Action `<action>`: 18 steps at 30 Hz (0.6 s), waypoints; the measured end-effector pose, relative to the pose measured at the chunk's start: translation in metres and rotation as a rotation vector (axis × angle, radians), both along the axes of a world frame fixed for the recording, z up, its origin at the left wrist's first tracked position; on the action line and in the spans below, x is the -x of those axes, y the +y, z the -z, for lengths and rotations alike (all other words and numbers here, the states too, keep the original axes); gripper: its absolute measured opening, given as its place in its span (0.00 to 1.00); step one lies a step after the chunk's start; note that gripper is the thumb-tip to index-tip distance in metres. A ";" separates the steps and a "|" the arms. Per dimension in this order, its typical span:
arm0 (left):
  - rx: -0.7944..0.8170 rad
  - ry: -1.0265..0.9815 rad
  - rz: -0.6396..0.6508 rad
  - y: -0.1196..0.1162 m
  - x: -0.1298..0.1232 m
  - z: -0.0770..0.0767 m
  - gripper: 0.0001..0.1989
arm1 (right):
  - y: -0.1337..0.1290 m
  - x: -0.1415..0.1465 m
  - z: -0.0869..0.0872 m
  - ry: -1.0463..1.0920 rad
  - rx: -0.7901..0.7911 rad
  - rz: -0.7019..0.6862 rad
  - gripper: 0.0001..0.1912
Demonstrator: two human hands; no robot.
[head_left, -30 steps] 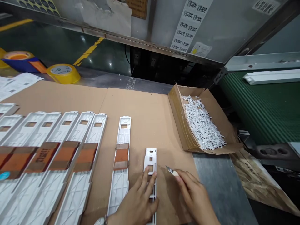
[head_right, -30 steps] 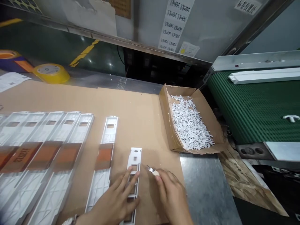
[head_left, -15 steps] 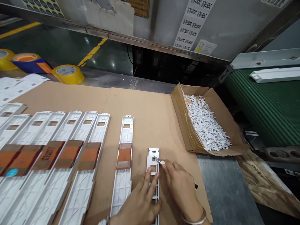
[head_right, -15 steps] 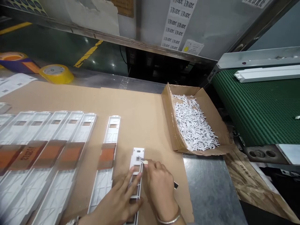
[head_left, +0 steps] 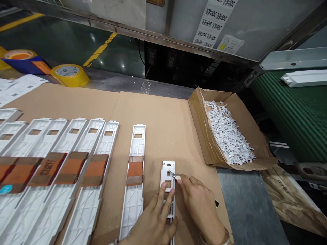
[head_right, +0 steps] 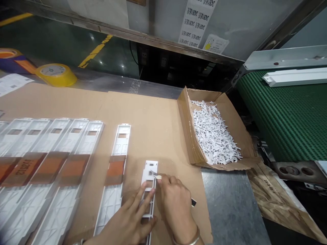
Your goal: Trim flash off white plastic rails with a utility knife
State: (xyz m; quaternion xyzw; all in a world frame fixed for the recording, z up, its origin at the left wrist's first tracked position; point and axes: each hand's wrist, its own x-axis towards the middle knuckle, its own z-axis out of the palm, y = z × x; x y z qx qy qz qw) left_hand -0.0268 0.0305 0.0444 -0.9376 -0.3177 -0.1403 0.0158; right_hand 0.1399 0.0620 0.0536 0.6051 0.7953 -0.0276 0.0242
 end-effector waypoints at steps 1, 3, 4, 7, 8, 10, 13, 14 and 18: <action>0.011 0.010 0.006 0.000 0.000 0.000 0.15 | 0.000 0.000 0.000 0.000 -0.002 -0.003 0.20; 0.019 0.015 0.010 -0.001 0.000 0.002 0.14 | 0.000 0.001 -0.001 -0.006 -0.006 -0.005 0.20; 0.015 0.006 0.005 -0.001 0.001 0.002 0.14 | 0.000 0.001 -0.001 -0.016 -0.008 -0.007 0.19; 0.005 -0.039 -0.013 -0.002 0.001 0.002 0.11 | 0.000 0.004 -0.003 -0.071 -0.012 -0.003 0.15; 0.011 -0.046 -0.010 -0.002 0.001 0.002 0.11 | 0.001 0.005 -0.004 -0.087 -0.008 0.002 0.13; 0.020 -0.040 -0.009 -0.002 0.000 0.003 0.11 | 0.001 0.007 -0.006 -0.100 0.008 0.011 0.09; 0.004 -0.037 -0.013 -0.002 0.000 0.004 0.11 | 0.001 0.009 -0.008 -0.097 0.028 0.032 0.07; -0.007 -0.038 -0.014 -0.002 0.000 0.005 0.12 | 0.000 0.010 -0.008 -0.096 0.032 0.039 0.07; -0.023 -0.032 -0.001 -0.002 0.001 0.006 0.12 | -0.001 0.009 -0.009 -0.075 0.051 0.077 0.08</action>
